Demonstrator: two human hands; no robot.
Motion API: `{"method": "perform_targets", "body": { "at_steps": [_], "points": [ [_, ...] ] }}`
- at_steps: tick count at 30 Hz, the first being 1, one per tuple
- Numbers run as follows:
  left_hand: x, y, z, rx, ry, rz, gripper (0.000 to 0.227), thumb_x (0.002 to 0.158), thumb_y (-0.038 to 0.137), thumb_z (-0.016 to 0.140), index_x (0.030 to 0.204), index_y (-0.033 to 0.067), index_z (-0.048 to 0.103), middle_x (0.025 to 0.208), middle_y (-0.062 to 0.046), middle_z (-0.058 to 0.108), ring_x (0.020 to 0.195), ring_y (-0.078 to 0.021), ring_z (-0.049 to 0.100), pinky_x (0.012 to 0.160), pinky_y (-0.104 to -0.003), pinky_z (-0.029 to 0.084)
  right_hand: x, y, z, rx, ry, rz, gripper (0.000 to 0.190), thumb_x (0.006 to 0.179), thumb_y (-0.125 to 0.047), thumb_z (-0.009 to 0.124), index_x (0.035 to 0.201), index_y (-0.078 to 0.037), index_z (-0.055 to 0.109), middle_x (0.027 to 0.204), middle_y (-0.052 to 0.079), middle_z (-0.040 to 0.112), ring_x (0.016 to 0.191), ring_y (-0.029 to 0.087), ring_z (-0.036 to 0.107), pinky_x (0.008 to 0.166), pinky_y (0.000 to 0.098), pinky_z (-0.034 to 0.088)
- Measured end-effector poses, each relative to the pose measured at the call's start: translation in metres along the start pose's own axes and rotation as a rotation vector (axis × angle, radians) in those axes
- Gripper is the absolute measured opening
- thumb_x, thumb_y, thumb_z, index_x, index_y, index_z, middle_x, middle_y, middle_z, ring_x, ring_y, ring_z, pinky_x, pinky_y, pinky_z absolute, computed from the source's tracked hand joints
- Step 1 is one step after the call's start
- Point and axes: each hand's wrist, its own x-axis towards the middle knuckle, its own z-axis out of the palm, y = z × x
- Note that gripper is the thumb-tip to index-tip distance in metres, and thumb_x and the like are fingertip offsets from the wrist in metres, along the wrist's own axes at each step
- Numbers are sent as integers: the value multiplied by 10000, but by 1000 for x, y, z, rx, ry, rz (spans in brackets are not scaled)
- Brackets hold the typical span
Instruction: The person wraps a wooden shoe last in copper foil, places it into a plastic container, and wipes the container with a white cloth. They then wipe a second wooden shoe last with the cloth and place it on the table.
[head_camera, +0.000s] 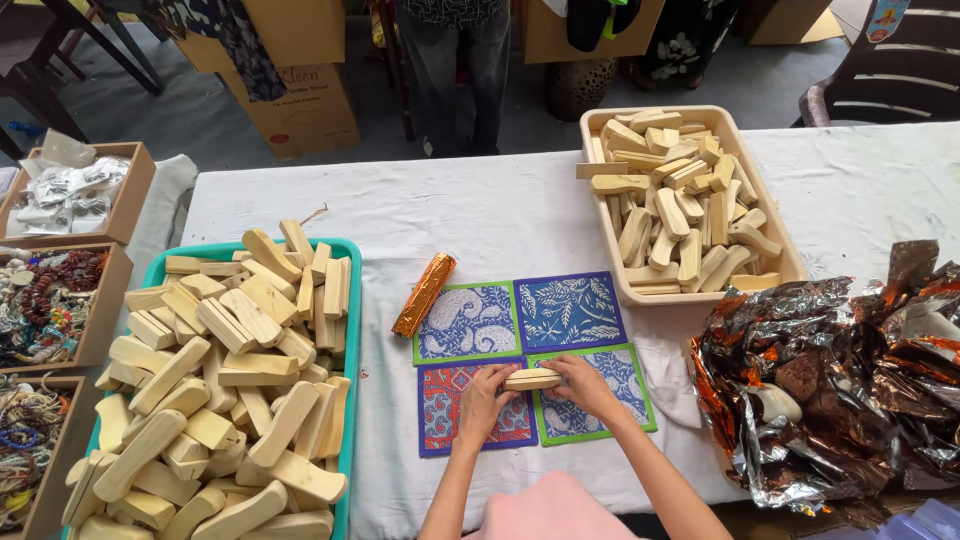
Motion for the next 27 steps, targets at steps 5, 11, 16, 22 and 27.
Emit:
{"method": "perform_targets", "body": {
  "at_steps": [5,11,16,22,27],
  "points": [
    [0,1,-6,3,-63,-2,484,740,149,857,1208,159,734,1096,-40,717,1014,-273,695,840,-401,562,2,0,-4,41,-39,26,596,698,-80,853,1271,-130,698,1090,69,649,1019,280,660,887,388,545],
    [4,5,-14,-40,-38,-8,473,746,116,844,1204,153,731,1112,-34,721,995,-266,708,829,-394,570,7,-12,-11,68,-42,89,557,733,-102,853,1264,-171,701,1099,31,646,993,251,682,869,363,566],
    [6,3,-13,-116,-120,-159,488,737,109,844,1209,165,732,1097,-16,726,969,-242,727,823,-382,573,9,-8,-5,16,-92,130,597,690,-71,834,1260,-186,698,1114,9,646,1034,253,669,889,374,551],
    [3,-4,-9,-92,-113,-128,498,753,128,854,1233,157,723,1110,-24,715,958,-250,722,801,-386,571,8,-6,-6,-67,-112,43,565,748,-126,848,1283,-165,670,1124,22,640,1068,260,649,890,390,545],
    [-6,18,-4,73,77,-2,1275,526,331,969,1534,147,211,1534,-261,341,1310,-464,414,1025,-572,390,-7,-6,-7,-70,-16,7,939,628,-105,863,1474,-115,455,1333,146,514,1247,361,489,1043,453,418]
  ]
}}
